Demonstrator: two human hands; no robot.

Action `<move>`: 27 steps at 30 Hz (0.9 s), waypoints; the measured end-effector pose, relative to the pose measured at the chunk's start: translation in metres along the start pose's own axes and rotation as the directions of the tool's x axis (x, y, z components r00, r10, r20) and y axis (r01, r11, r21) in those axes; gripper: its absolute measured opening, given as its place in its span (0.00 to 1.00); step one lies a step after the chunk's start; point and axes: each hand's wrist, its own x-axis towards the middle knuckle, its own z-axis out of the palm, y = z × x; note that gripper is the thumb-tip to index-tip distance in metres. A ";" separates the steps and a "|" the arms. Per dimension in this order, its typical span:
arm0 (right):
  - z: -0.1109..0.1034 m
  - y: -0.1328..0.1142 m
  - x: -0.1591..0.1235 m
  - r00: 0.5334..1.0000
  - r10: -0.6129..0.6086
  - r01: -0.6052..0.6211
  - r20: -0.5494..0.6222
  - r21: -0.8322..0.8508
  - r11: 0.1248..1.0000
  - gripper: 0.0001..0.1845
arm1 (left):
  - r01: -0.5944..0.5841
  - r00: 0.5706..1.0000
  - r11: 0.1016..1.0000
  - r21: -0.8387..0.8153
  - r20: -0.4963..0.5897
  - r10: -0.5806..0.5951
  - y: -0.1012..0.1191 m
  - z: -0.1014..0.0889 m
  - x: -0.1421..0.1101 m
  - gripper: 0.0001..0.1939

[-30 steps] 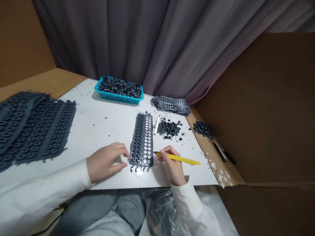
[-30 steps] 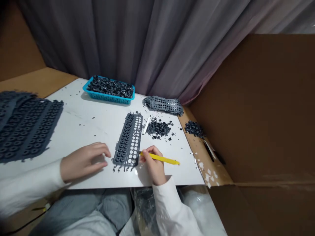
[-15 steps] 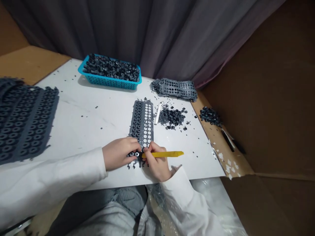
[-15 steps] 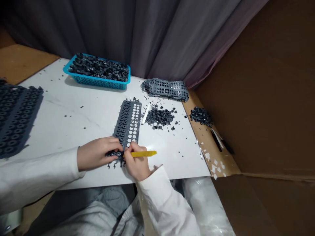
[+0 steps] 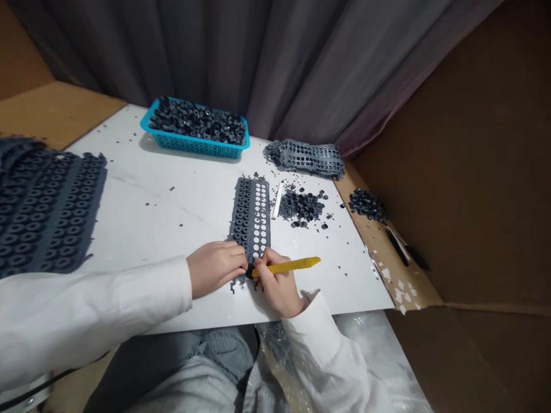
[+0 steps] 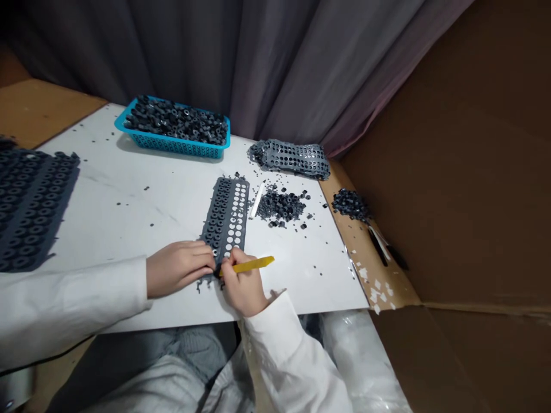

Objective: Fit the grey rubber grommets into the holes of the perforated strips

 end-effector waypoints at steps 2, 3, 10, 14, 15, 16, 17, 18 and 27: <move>0.000 0.001 0.000 1.000 0.012 -0.012 -0.002 0.010 1.000 0.14 | 0.105 0.994 0.985 -0.135 0.032 -0.101 0.000 -0.003 -0.001 0.10; 0.000 0.001 0.000 1.000 0.015 -0.015 -0.004 0.013 1.000 0.14 | 0.133 0.991 0.977 -0.168 0.043 -0.128 0.000 -0.003 -0.001 0.10; 0.000 0.000 0.000 1.000 0.007 -0.007 0.009 -0.004 1.000 0.14 | 0.234 0.972 0.938 -0.254 0.060 -0.226 0.006 -0.004 -0.002 0.11; 0.000 -0.002 -0.001 1.000 0.011 -0.011 0.013 -0.012 1.000 0.13 | 0.422 0.889 0.797 -0.432 0.024 -0.457 0.010 -0.023 0.006 0.11; -0.001 -0.002 -0.001 1.000 0.014 -0.014 0.011 -0.005 1.000 0.14 | 0.457 0.861 0.753 -0.473 0.025 -0.507 0.009 -0.030 0.009 0.11; -0.001 -0.001 -0.002 1.000 0.018 -0.018 0.011 0.009 1.000 0.14 | 0.482 0.838 0.707 -0.517 0.036 -0.544 0.008 -0.037 0.011 0.11; -0.001 -0.001 -0.002 1.000 0.023 -0.024 0.012 0.033 0.999 0.14 | 0.499 0.819 0.655 -0.568 0.062 -0.571 0.007 -0.043 0.014 0.11; -0.001 0.000 -0.002 0.999 0.033 -0.034 0.014 0.069 0.997 0.14 | 0.517 0.800 0.585 -0.625 0.109 -0.591 0.004 -0.047 0.015 0.11; -0.005 0.002 0.000 0.977 0.211 -0.161 -0.039 0.519 0.840 0.16 | 0.587 0.519 -0.375 -0.717 0.689 -0.506 -0.005 -0.034 0.009 0.10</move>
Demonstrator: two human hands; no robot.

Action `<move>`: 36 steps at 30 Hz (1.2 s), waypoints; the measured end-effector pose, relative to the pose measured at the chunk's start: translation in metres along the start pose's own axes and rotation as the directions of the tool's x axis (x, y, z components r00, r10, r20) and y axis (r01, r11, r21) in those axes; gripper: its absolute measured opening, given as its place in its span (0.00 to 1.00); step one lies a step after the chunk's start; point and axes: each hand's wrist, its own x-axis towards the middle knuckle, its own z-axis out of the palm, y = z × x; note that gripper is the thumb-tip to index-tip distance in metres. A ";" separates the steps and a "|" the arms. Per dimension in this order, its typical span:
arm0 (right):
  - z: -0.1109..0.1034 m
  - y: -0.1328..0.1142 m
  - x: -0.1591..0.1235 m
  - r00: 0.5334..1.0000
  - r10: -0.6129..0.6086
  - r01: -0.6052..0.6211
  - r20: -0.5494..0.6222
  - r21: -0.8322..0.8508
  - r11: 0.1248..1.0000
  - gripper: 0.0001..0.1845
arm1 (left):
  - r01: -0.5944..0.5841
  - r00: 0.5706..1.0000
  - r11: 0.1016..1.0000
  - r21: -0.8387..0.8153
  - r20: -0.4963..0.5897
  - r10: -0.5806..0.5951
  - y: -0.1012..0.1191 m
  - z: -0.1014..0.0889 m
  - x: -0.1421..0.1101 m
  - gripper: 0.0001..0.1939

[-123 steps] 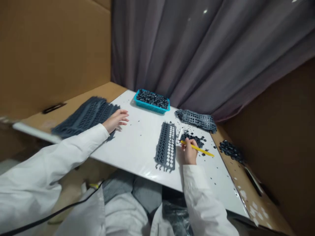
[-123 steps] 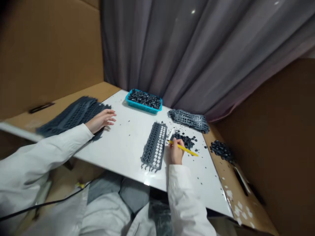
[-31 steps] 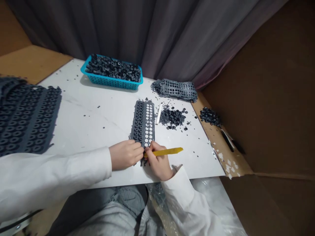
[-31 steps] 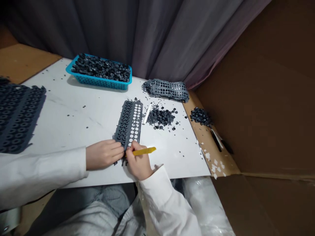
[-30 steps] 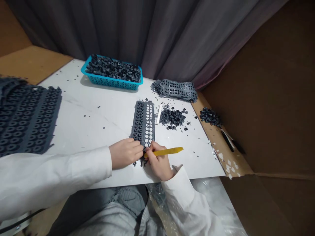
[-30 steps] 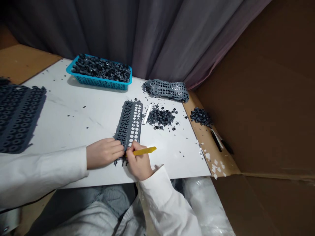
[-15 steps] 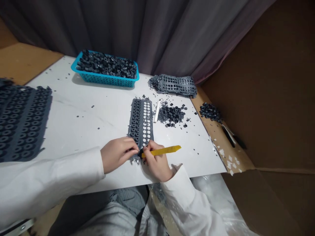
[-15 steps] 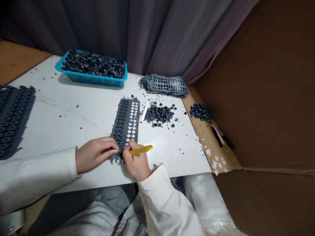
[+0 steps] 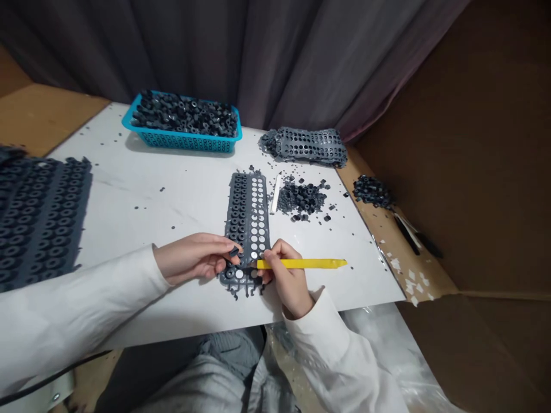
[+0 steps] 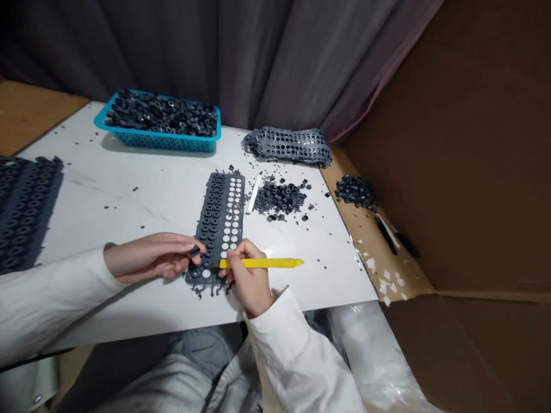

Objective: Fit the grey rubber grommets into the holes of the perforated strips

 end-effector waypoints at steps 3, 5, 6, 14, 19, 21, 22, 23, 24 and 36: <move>-0.001 -0.009 -0.002 0.999 -0.036 0.036 0.001 0.005 0.999 0.14 | 0.043 0.999 0.991 -0.128 0.023 -0.041 -0.002 0.003 0.000 0.09; -0.001 -0.015 -0.004 0.998 -0.062 0.062 0.007 -0.004 0.998 0.11 | 0.047 0.999 0.985 -0.165 0.035 -0.042 -0.001 0.004 -0.001 0.09; -0.002 -0.018 -0.005 0.997 -0.072 0.072 0.009 -0.011 0.997 0.09 | 0.049 0.998 0.984 -0.174 0.038 -0.043 0.000 0.005 -0.002 0.10; -0.002 -0.028 -0.010 0.982 -0.182 0.187 0.049 -0.109 0.976 0.09 | 0.073 0.997 0.982 -0.175 0.011 -0.073 -0.004 0.005 -0.002 0.10; 0.009 -0.034 -0.008 0.954 -0.247 0.275 0.169 -0.176 0.945 0.07 | 0.041 0.999 0.994 -0.102 0.026 -0.038 -0.011 0.009 0.000 0.14; 0.013 -0.035 -0.005 0.946 -0.264 0.299 0.190 -0.187 0.936 0.15 | -0.019 0.999 0.999 -0.046 0.033 0.020 -0.014 0.010 0.001 0.17; 0.013 -0.035 -0.004 0.942 -0.272 0.309 0.194 -0.193 0.931 0.17 | -0.047 0.998 0.999 -0.016 0.037 0.047 -0.016 0.011 0.001 0.18; 0.014 -0.036 -0.002 0.940 -0.277 0.316 0.199 -0.201 0.927 0.18 | -0.071 0.997 0.997 0.011 0.042 0.070 -0.016 0.012 0.001 0.20; 0.013 -0.036 -0.001 0.938 -0.277 0.319 0.207 -0.212 0.924 0.18 | -0.088 0.995 0.996 0.032 0.048 0.086 -0.017 0.013 0.000 0.21; -0.054 -0.043 0.071 0.898 -0.440 0.388 -0.030 -0.417 0.822 0.15 | -0.390 0.920 0.809 0.440 0.140 0.367 -0.018 0.009 -0.003 0.24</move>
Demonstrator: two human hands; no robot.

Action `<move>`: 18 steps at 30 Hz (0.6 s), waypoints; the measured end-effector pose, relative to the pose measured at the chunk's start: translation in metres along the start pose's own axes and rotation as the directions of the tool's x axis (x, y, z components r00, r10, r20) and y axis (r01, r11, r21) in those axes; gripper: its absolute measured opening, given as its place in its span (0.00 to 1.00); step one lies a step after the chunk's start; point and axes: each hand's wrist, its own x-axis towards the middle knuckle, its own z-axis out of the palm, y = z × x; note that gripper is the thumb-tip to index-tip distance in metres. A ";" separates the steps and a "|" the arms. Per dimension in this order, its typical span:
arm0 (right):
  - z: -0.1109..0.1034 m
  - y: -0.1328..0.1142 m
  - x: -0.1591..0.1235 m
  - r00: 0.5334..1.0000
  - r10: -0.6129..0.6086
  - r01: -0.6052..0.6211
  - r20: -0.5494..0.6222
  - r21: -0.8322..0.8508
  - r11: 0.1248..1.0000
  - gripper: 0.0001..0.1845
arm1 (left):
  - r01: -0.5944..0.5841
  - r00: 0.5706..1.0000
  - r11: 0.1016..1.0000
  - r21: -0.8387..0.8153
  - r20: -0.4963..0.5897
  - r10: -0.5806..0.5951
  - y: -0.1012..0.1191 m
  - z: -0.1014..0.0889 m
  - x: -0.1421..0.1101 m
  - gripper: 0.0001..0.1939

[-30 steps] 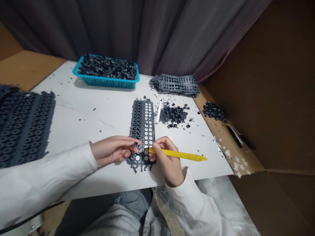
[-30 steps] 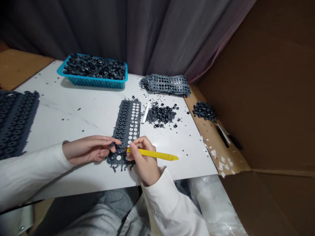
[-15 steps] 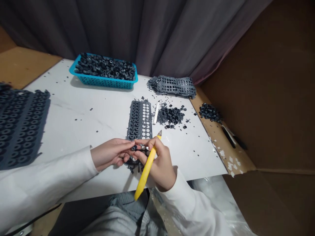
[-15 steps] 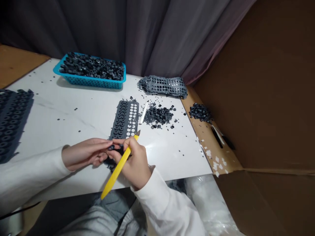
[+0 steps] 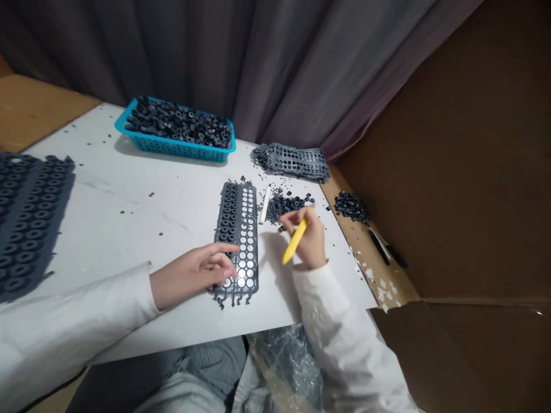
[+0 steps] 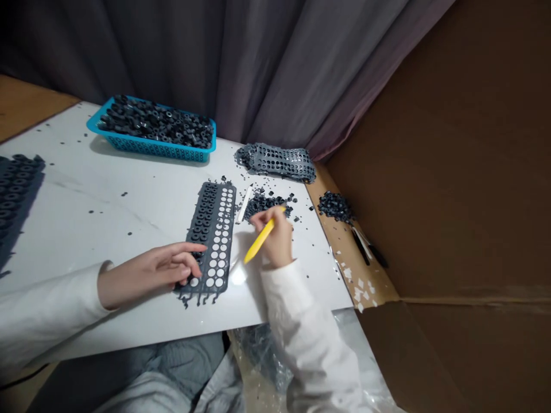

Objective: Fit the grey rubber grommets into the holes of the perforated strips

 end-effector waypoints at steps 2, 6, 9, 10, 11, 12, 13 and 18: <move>-0.020 0.023 0.029 0.993 -0.012 -0.008 -0.118 -0.165 0.986 0.15 | -0.164 0.982 0.916 0.367 -0.027 0.187 -0.006 -0.002 -0.003 0.16; -0.039 0.042 0.052 0.996 -0.030 -0.002 -0.087 -0.338 0.941 0.13 | -0.379 0.898 0.592 0.711 0.127 0.422 -0.020 -0.006 -0.009 0.11; -0.029 0.024 0.032 0.994 -0.035 0.008 -0.105 -0.250 0.968 0.11 | -0.437 0.865 0.480 0.761 0.209 0.455 -0.028 -0.006 -0.011 0.09; -0.022 0.014 0.020 0.995 -0.011 -0.007 -0.095 -0.187 0.982 0.10 | -0.447 0.857 0.449 0.774 0.225 0.464 -0.030 -0.006 -0.012 0.10; -0.014 0.004 0.005 0.999 0.032 -0.036 -0.043 -0.099 0.994 0.10 | -0.454 0.849 0.421 0.785 0.238 0.471 -0.031 -0.005 -0.012 0.11; -0.005 -0.005 -0.010 0.994 0.089 -0.088 0.060 -0.017 0.996 0.13 | -0.459 0.843 0.396 0.795 0.249 0.477 -0.031 -0.004 -0.013 0.12; 0.003 -0.012 -0.026 0.976 0.130 -0.139 0.174 0.041 0.989 0.16 | -0.465 0.837 0.376 0.801 0.259 0.482 -0.030 -0.003 -0.014 0.13; 0.037 -0.019 -0.079 0.888 0.260 -0.340 0.379 0.159 0.927 0.13 | -0.453 0.839 0.426 0.783 0.213 0.500 -0.023 0.000 -0.016 0.11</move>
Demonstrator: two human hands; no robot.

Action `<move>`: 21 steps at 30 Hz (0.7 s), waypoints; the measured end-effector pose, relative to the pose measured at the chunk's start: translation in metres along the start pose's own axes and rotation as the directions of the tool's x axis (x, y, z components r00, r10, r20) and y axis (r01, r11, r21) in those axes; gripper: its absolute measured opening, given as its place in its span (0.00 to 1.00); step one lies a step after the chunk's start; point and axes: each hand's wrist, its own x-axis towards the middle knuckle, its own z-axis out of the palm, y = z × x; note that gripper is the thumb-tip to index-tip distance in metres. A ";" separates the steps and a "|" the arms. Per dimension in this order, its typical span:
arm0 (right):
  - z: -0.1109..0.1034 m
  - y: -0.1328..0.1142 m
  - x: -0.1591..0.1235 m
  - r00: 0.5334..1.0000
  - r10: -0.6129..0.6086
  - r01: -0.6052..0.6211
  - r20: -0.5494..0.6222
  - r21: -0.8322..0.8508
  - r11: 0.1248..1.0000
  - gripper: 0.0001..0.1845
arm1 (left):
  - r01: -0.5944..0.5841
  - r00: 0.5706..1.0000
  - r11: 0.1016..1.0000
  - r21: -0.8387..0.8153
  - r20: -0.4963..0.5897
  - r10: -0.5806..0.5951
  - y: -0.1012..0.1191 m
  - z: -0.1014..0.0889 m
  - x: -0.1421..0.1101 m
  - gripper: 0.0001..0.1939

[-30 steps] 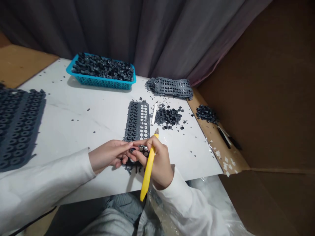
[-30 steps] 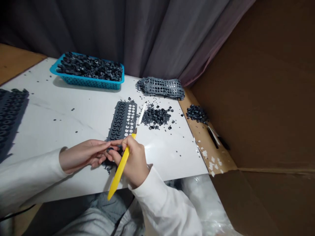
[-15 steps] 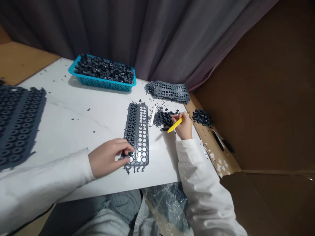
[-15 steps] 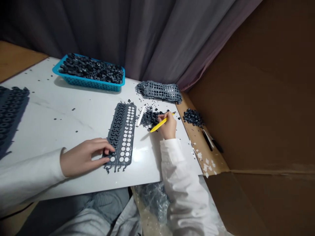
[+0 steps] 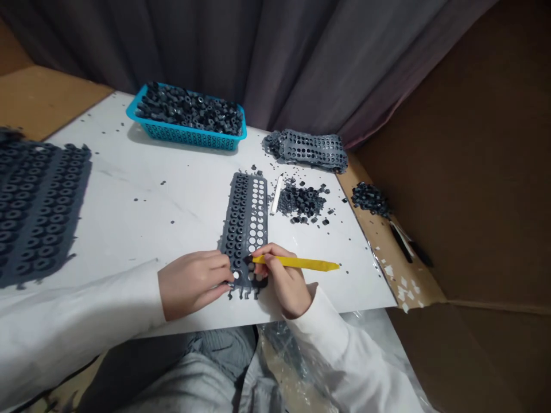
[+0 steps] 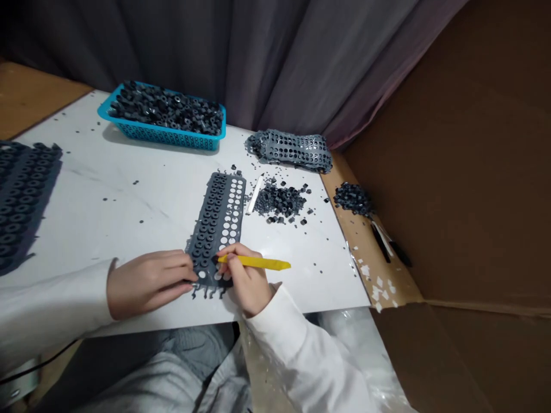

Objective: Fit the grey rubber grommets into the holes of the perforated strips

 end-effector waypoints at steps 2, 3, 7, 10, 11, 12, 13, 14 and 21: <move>0.006 0.005 -0.002 1.000 0.023 -0.023 -0.005 0.010 1.000 0.09 | 0.078 0.996 0.997 -0.028 -0.041 -0.080 -0.001 -0.003 0.005 0.09; 0.007 0.007 -0.001 1.000 0.026 -0.026 -0.012 -0.004 1.000 0.07 | 0.112 0.992 0.993 -0.029 -0.050 -0.113 -0.002 -0.005 0.008 0.09; 0.007 0.005 0.001 1.000 0.017 -0.018 -0.007 -0.082 0.997 0.06 | 0.106 0.993 0.994 0.010 0.046 -0.107 -0.007 -0.010 0.025 0.08; 0.007 0.003 0.002 1.000 0.007 -0.005 0.012 -0.153 0.988 0.07 | 0.042 0.989 0.998 0.052 0.137 -0.049 -0.007 -0.012 0.035 0.07; 0.008 0.002 0.002 1.000 0.003 0.001 0.019 -0.185 0.983 0.07 | 0.016 0.986 0.997 0.078 0.165 -0.029 -0.007 -0.012 0.038 0.06; 0.009 0.001 0.003 1.000 -0.005 0.010 0.026 -0.218 0.976 0.07 | -0.011 0.981 0.994 0.110 0.192 -0.010 -0.006 -0.012 0.039 0.06; 0.010 -0.001 0.003 0.999 -0.015 0.022 0.030 -0.251 0.968 0.07 | -0.037 0.976 0.988 0.149 0.219 0.004 -0.005 -0.012 0.041 0.05; 0.011 -0.003 0.003 0.999 -0.026 0.033 0.030 -0.281 0.959 0.07 | -0.062 0.970 0.979 0.193 0.243 0.014 -0.005 -0.012 0.041 0.05; 0.014 -0.007 0.005 0.999 -0.045 0.048 0.017 -0.305 0.951 0.08 | -0.290 0.952 0.892 0.346 0.199 0.232 -0.006 0.004 0.033 0.13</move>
